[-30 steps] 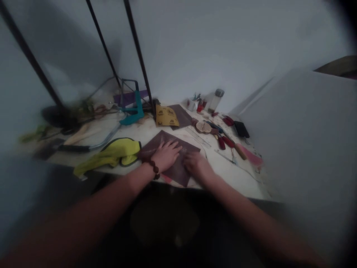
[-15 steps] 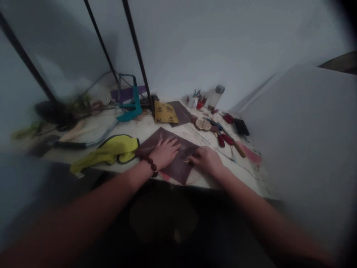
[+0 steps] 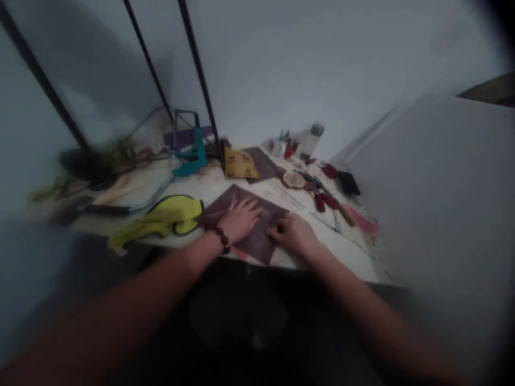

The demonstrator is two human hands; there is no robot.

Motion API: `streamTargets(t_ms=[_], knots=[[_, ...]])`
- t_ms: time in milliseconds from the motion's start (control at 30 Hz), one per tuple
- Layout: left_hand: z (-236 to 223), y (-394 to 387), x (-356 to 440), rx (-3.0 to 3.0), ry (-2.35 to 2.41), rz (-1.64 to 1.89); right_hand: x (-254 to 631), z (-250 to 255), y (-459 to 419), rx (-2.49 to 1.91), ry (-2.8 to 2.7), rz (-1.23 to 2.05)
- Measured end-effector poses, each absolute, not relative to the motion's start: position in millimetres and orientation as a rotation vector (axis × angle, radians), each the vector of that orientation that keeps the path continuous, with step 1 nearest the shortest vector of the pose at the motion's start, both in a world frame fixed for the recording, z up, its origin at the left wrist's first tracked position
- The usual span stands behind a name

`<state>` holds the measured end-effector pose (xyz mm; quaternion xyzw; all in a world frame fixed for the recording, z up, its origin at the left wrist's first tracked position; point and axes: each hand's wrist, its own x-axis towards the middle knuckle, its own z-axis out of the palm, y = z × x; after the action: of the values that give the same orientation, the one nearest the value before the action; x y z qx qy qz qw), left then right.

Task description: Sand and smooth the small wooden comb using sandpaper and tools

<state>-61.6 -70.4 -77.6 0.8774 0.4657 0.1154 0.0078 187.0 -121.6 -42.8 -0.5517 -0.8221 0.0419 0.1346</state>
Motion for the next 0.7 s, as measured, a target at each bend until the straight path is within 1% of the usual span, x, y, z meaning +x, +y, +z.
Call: streamTargets(t_ms=[100, 267, 433, 567, 600, 700], knots=[[-77.8, -70.5, -62.1, 2.742, 1.461, 0.354, 178.2, -47.8, -130.6, -1.625, -2.352, 0.152], [-75.6, -71.1, -62.2, 2.739, 1.439, 0.339, 173.0, -45.6, -132.5, -1.434, -2.517, 0.183], [-71.6, -72.8, -60.1, 2.697, 1.473, 0.32, 187.7, -32.1, -112.9, -1.695, -2.419, 0.186], [-72.1, -73.0, -60.2, 2.712, 1.459, 0.322, 183.5, -36.5, -118.1, -1.425, -2.587, 0.258], [-72.7, -72.9, -60.4, 2.716, 1.46, 0.327, 183.1, -37.6, -118.6, -1.424, -2.589, 0.268], [-74.1, -72.5, -60.6, 2.714, 1.479, 0.333, 185.0, -38.8, -116.2, -1.635, -2.441, 0.212]])
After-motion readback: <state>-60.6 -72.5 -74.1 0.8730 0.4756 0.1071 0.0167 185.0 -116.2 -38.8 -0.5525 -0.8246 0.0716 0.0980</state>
